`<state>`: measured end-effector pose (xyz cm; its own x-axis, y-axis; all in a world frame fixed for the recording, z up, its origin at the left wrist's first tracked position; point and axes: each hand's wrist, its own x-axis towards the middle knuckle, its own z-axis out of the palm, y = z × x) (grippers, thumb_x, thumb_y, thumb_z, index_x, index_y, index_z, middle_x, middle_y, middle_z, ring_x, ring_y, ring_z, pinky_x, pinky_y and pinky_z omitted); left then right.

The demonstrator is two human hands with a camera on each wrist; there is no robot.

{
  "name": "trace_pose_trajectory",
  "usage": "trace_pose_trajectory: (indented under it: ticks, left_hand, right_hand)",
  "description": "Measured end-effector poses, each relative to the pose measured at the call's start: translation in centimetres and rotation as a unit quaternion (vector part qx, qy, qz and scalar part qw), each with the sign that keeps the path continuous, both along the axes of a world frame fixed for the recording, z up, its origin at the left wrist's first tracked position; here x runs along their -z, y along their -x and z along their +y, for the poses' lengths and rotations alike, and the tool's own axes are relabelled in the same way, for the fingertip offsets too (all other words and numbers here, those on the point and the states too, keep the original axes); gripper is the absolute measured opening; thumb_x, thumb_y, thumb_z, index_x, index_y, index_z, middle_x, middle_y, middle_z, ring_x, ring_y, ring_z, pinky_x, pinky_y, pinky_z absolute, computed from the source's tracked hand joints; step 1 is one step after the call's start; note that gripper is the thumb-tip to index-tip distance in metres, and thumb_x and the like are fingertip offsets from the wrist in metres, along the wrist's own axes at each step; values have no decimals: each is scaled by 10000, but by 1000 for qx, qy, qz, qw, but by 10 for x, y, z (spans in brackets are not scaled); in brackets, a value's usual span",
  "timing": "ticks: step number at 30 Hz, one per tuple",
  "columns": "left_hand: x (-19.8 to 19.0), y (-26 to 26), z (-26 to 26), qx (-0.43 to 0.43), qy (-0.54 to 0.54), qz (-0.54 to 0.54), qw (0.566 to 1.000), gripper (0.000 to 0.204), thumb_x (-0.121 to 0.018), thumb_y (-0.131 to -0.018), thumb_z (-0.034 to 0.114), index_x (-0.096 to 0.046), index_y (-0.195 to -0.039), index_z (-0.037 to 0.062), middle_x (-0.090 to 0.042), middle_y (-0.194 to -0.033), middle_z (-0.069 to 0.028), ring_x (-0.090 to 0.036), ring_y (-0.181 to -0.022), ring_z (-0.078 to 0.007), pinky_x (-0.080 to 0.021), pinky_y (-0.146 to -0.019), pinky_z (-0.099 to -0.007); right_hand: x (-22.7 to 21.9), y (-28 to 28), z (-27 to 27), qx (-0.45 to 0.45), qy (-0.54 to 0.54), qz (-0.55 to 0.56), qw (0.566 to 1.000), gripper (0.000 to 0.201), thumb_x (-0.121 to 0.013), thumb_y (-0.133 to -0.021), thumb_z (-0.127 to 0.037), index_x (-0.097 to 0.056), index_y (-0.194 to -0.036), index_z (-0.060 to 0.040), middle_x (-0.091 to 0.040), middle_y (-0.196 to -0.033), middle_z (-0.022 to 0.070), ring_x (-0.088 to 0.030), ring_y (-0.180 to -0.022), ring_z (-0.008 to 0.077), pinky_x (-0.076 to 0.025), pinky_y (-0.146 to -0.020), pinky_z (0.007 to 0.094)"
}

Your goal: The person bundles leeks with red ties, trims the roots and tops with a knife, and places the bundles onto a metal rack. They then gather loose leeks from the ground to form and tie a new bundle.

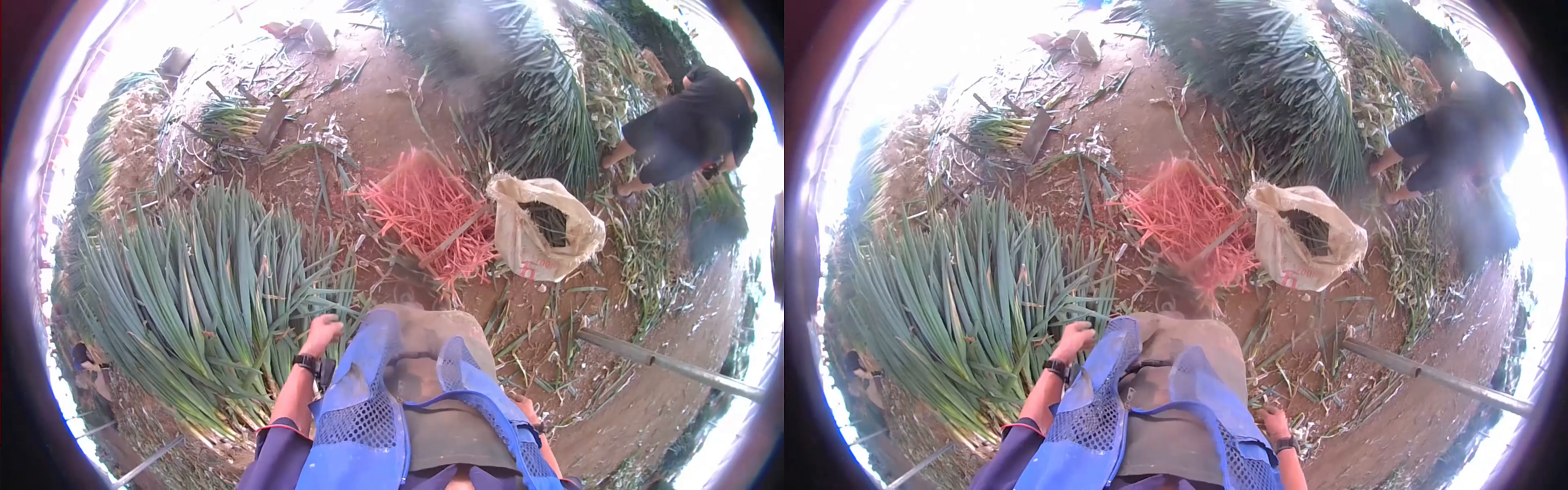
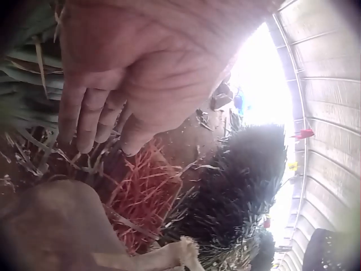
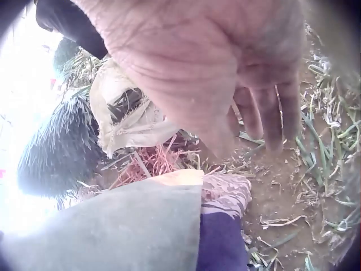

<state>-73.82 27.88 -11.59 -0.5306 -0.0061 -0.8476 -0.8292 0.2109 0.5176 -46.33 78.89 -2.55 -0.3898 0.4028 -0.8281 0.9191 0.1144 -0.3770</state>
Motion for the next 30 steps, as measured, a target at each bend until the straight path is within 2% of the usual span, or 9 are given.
trace_pose_trajectory:
  ticks: [2, 4, 6, 12, 15, 18, 23, 27, 30]
  left_hand:
    - [-6, 20, 2, -45, -34, 39, 998, 501, -685, -843, 126, -552, -1298, -35, -693, -981, -113, -671, -786, -184, -541, -657, -327]
    - [-11, 26, 1, -51, -30, 70, 996, 464, -679, -855, 127, -564, -1270, -45, -691, -971, -108, -660, -772, -174, -543, -662, -329]
    - [-12, 16, -2, -71, -46, 71, 994, 464, -690, -850, 121, -563, -1257, -63, -692, -980, -119, -667, -791, -189, -549, -679, -330]
    - [27, -69, -40, -73, 30, -49, 996, 612, -716, -818, 98, -484, -1353, -84, -653, -1121, -216, -680, -909, -322, -558, -755, -424]
    - [35, -121, -46, -101, 69, -100, 987, 509, -733, -808, 130, -590, -1252, -73, -686, -1030, -188, -679, -936, -301, -550, -791, -417]
    - [97, -181, -65, -99, 71, -124, 985, 424, -757, -797, 191, -678, -1119, -72, -715, -966, -175, -681, -962, -272, -541, -826, -395]
    - [52, -163, -42, -137, 92, -53, 985, 452, -735, -817, 235, -670, -1130, -85, -719, -993, -189, -684, -945, -243, -536, -813, -359]
    - [46, -145, -30, -156, 94, 10, 983, 479, -717, -832, 270, -664, -1138, -95, -722, -1015, -201, -687, -931, -221, -532, -804, -330]
    - [58, -143, -25, -158, 108, 48, 980, 475, -704, -840, 264, -658, -1143, -99, -722, -1024, -205, -690, -924, -220, -534, -791, -326]
  right_hand:
    - [-9, 25, -8, -4, 52, -35, 998, 341, -677, -887, -172, -672, -1159, 34, -704, -917, 94, -661, -752, 149, -543, -641, 296]
    - [-4, 48, -6, -127, -7, -24, 992, 372, -673, -889, -170, -648, -1197, 36, -704, -937, 97, -665, -758, 150, -552, -665, 301]
    - [-10, 70, 0, -80, 25, -32, 996, 394, -666, -891, -171, -626, -1225, 35, -706, -970, 111, -685, -775, 171, -558, -684, 302]
    - [28, 122, 38, -41, 42, 25, 998, 406, -647, -897, -160, -600, -1247, 41, -700, -985, 110, -705, -783, 201, -573, -675, 314]
    - [33, 149, 43, -7, 81, 28, 996, 441, -644, -897, -157, -568, -1280, 47, -693, -974, 103, -697, -823, 204, -579, -692, 334]
    - [20, 177, 27, -67, 59, 14, 996, 444, -646, -894, -159, -567, -1275, 54, -689, -958, 107, -695, -836, 209, -581, -695, 344]
    - [30, 207, 13, -208, 10, 11, 978, 400, -666, -870, -232, -671, -1130, 72, -701, -1022, 117, -680, -886, 170, -542, -760, 300]
    - [-6, 246, -8, -210, 36, 0, 977, 438, -676, -868, -215, -641, -1190, 80, -700, -1068, 165, -678, -958, 198, -541, -817, 307]
    - [26, 260, 12, -180, 52, -39, 981, 476, -667, -882, -184, -586, -1270, 81, -697, -1048, 173, -684, -958, 218, -544, -817, 313]
